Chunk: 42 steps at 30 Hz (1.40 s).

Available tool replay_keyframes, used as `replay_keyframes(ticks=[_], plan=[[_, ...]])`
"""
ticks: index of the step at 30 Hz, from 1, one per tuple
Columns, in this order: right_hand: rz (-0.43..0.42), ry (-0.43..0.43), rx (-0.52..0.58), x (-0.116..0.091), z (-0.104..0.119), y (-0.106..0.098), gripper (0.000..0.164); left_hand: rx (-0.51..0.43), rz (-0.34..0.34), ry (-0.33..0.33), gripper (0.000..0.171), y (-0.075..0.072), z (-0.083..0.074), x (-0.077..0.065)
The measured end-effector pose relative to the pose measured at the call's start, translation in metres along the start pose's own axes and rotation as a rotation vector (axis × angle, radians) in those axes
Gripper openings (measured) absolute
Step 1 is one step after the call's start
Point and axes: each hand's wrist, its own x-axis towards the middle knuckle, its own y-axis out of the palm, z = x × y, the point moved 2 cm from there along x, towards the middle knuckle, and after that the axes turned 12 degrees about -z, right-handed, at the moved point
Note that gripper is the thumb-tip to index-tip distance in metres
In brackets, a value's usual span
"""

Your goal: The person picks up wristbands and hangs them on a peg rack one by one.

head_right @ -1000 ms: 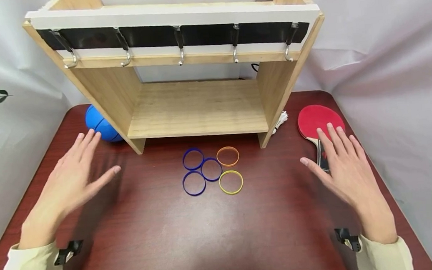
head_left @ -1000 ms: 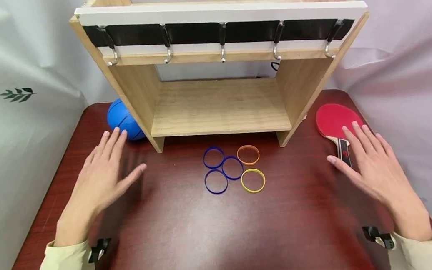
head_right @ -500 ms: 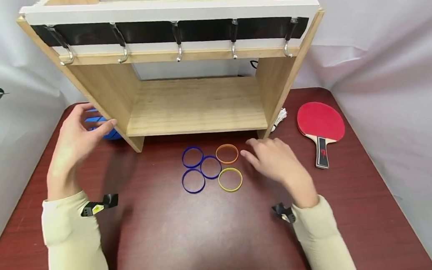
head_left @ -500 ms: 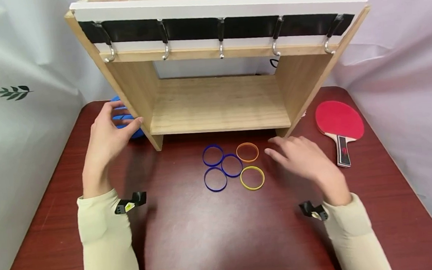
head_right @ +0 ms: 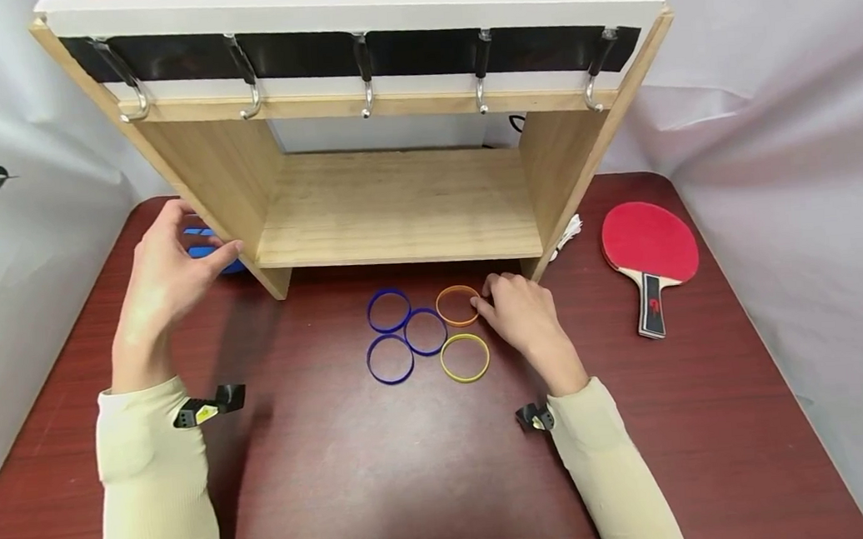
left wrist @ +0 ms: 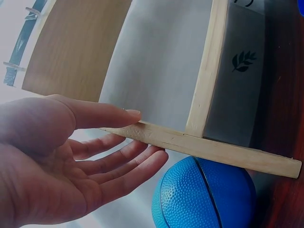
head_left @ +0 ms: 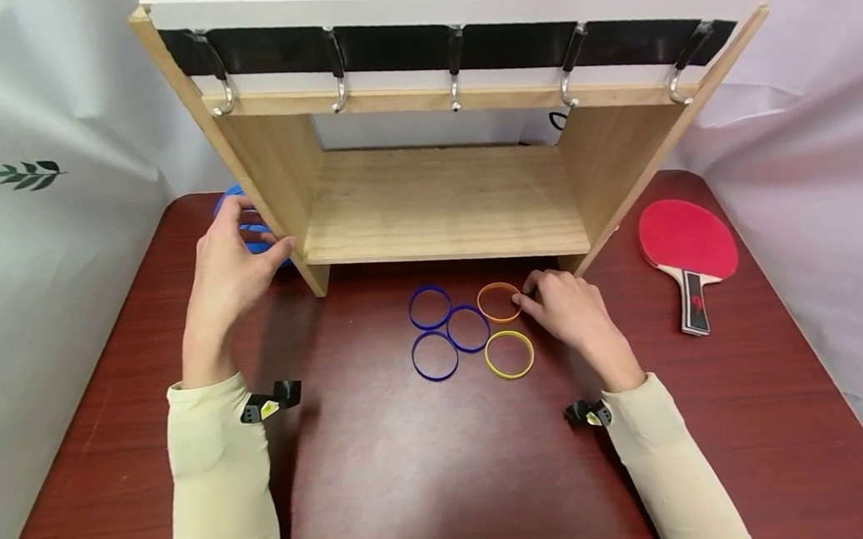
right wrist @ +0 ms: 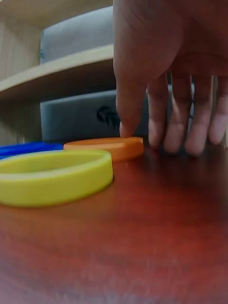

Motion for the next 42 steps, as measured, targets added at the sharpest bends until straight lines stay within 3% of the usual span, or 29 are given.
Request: replay_keyframes(ticks=[7,22,42], plan=[[-0.031,0.032,0.148,0.003,-0.002,0.003,0.008,0.011,0.006,0.006,0.052,0.001,-0.002,-0.001],[-0.04,0.087,0.413,0.002,0.005,-0.016,0.008,0.008,0.017,0.0,0.053,0.0,-0.002,-0.002],[-0.171,0.045,0.48,-0.002,0.016,-0.038,0.012,-0.011,0.013,0.017,0.052,0.0,-0.001,-0.002]])
